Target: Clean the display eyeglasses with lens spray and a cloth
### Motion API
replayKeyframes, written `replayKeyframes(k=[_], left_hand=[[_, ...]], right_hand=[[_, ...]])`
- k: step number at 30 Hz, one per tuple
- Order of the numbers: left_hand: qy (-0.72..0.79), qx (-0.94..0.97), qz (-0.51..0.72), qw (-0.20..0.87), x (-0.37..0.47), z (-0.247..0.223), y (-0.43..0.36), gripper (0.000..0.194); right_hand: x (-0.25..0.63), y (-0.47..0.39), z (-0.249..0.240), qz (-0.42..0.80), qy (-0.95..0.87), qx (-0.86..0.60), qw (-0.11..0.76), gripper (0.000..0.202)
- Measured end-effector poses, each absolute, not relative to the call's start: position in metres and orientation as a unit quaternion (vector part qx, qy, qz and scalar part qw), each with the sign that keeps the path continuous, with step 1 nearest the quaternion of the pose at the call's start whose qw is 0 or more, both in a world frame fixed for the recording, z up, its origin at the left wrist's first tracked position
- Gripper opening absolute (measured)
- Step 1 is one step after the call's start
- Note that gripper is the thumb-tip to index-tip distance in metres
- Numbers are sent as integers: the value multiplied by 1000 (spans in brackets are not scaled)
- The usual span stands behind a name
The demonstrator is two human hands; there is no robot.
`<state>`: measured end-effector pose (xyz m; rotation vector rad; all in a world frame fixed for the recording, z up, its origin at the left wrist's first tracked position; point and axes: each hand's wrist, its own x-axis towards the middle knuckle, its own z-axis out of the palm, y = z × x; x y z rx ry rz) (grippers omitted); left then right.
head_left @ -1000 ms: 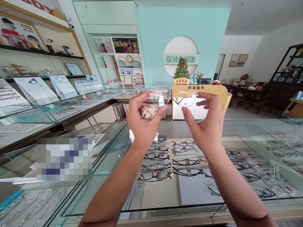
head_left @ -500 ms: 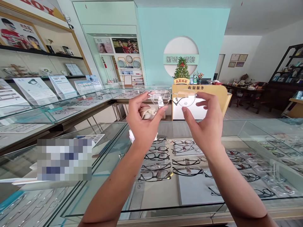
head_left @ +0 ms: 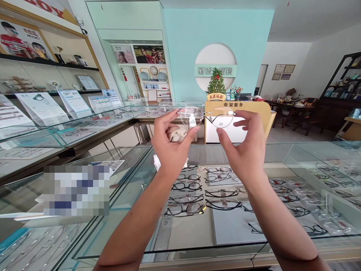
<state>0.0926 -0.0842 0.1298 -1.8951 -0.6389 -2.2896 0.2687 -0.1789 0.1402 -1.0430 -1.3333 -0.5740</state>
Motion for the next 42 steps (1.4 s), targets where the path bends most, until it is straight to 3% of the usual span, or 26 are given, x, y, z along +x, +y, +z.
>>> replayKeyframes(k=[17, 24, 28, 42], left_hand=[[-182, -613, -763, 94, 91, 129, -77, 69], [-95, -617, -774, 104, 85, 127, -56, 72], [-118, -612, -775, 107, 87, 128, -60, 71], [-176, -656, -734, 26, 80, 128, -68, 75]], right_hand=[[268, -177, 141, -189, -597, -446, 640, 47], [267, -181, 143, -173, -611, -421, 648, 40], [267, -181, 143, -163, -608, -405, 663, 36], [275, -173, 141, -106, -609, -373, 692, 24]])
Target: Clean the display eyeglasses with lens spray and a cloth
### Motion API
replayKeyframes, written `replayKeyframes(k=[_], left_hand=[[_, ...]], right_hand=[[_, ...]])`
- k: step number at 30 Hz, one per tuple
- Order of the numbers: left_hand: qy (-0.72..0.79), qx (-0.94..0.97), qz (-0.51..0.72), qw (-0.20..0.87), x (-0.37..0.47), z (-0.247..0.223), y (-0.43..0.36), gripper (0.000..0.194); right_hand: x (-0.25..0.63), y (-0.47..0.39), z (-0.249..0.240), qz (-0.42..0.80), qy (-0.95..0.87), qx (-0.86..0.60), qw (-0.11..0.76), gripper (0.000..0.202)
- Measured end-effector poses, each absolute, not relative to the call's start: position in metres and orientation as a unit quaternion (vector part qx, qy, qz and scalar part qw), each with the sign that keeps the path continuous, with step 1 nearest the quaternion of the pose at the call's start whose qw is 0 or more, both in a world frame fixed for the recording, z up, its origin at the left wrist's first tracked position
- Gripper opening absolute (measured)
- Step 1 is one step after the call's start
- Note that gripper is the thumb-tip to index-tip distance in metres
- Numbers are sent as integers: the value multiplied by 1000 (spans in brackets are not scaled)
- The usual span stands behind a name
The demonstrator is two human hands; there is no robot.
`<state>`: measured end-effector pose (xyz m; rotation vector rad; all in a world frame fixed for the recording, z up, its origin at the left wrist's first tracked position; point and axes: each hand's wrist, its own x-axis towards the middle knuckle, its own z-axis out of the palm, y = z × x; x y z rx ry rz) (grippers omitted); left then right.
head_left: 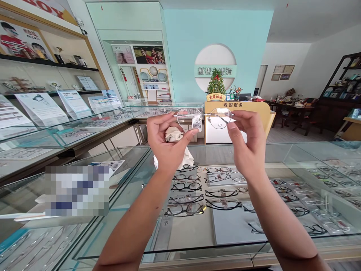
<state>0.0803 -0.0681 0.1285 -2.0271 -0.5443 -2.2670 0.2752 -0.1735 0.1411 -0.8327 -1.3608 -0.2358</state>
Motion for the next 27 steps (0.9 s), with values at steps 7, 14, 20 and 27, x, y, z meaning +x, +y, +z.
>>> replayKeyframes(k=[7, 14, 20, 27], left_hand=[[-161, -664, -730, -6, 82, 128, -68, 71], [-179, -674, -717, -13, 81, 128, -64, 72], [-127, -684, -718, -37, 83, 135, -67, 65], [-144, -684, -709, -94, 83, 135, -71, 68]], right_hand=[[281, -167, 145, -2, -587, -341, 734, 20], [290, -163, 148, 100, -554, -305, 768, 14], [286, -172, 156, 221, -504, -293, 782, 5], [292, -169, 158, 273, -506, -289, 766, 7]])
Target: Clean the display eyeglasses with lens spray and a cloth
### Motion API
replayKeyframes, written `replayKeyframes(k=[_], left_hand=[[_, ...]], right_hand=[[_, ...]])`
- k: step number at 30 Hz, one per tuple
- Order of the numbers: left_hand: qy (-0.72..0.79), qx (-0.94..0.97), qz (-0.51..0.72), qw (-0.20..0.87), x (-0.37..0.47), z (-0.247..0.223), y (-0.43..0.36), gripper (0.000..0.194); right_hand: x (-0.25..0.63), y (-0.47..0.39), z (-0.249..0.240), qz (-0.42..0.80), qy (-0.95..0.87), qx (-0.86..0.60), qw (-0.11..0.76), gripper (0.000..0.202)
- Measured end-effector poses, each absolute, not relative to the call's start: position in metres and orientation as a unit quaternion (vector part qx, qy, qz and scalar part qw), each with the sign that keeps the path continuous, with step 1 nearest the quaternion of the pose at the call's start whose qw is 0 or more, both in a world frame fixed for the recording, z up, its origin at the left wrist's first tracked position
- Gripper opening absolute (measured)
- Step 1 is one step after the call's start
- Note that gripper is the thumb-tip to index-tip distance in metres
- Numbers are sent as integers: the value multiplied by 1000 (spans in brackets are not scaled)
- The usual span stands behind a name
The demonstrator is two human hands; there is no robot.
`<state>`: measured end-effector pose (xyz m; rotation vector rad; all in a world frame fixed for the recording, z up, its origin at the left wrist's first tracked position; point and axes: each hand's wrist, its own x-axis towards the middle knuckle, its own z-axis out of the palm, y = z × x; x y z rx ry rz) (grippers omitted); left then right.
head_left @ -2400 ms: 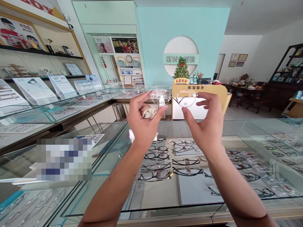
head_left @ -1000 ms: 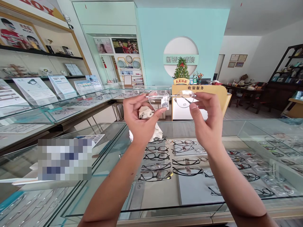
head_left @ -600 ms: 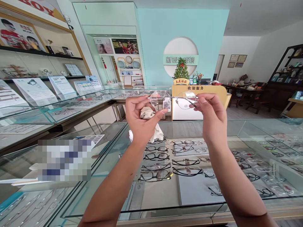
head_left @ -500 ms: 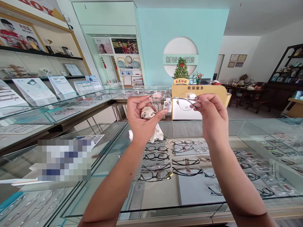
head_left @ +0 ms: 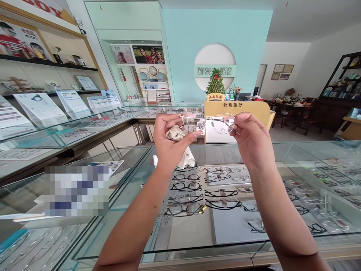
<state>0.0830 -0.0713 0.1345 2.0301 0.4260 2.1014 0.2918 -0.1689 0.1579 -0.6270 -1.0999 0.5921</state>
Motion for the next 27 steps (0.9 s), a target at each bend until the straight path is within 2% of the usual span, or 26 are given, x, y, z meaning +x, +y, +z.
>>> replayKeyframes(k=[7, 14, 21, 27], left_hand=[[121, 747, 636, 155, 75, 146, -84, 66], [132, 788, 561, 216, 67, 151, -95, 73], [120, 809, 547, 179, 65, 153, -94, 66], [158, 825, 528, 121, 63, 155, -96, 57]], right_hand=[[314, -171, 164, 257, -577, -331, 701, 14], [315, -183, 169, 313, -704, -333, 544, 13], [313, -178, 165, 332, -709, -336, 523, 12], [310, -177, 163, 261, -712, -362, 542, 10]])
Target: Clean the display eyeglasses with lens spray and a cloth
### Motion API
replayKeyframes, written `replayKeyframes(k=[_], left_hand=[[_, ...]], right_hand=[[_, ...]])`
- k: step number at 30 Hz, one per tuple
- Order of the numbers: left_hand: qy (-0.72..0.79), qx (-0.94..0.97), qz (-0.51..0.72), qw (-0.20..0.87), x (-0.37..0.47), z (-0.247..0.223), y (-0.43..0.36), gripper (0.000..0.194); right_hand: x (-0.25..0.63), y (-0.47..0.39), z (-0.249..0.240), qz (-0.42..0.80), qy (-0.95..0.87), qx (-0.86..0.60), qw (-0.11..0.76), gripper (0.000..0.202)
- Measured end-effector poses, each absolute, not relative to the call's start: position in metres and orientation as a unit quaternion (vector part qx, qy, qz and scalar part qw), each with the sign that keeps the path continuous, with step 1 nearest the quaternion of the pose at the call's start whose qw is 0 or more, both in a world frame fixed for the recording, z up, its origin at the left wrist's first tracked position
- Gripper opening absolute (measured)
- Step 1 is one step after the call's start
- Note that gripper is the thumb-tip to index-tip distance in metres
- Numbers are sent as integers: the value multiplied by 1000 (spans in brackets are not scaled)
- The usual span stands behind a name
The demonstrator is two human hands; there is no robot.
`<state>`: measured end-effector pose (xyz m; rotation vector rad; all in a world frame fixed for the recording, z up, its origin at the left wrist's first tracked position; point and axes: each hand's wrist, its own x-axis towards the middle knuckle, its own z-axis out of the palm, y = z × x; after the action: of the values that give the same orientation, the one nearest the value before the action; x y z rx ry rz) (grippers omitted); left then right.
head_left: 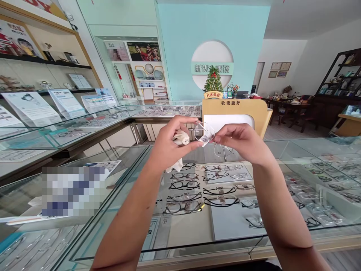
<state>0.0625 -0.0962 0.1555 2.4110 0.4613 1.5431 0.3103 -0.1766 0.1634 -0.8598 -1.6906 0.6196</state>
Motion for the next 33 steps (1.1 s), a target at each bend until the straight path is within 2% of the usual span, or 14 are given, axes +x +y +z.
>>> replayKeyframes(k=[3, 4, 7, 8, 12, 16, 21, 26, 30, 33], left_hand=[[210, 806, 545, 100, 67, 155, -99, 66], [231, 784, 569, 94, 70, 155, -101, 60], [287, 710, 634, 105, 81, 151, -108, 18], [297, 705, 630, 132, 85, 150, -110, 14], [281, 740, 549, 270, 98, 145, -116, 28], [272, 716, 546, 340, 103, 139, -108, 40], [271, 692, 560, 365, 105, 132, -93, 40], [294, 695, 553, 354, 106, 132, -91, 28], [323, 736, 507, 310, 108, 133, -94, 23], [341, 784, 438, 277, 112, 132, -95, 22]], right_hand=[[307, -175, 163, 209, -695, -384, 571, 13], [305, -174, 162, 184, -685, -397, 582, 14], [298, -172, 158, 92, -650, -437, 614, 14], [294, -171, 156, 62, -643, -446, 620, 14], [278, -169, 149, -45, -658, -455, 598, 14], [269, -168, 146, -125, -674, -467, 558, 15], [267, -171, 146, -129, -687, -485, 525, 19], [268, -178, 149, -102, -697, -508, 495, 20], [278, -181, 154, -50, -691, -537, 482, 19], [288, -183, 158, -24, -675, -556, 485, 28]])
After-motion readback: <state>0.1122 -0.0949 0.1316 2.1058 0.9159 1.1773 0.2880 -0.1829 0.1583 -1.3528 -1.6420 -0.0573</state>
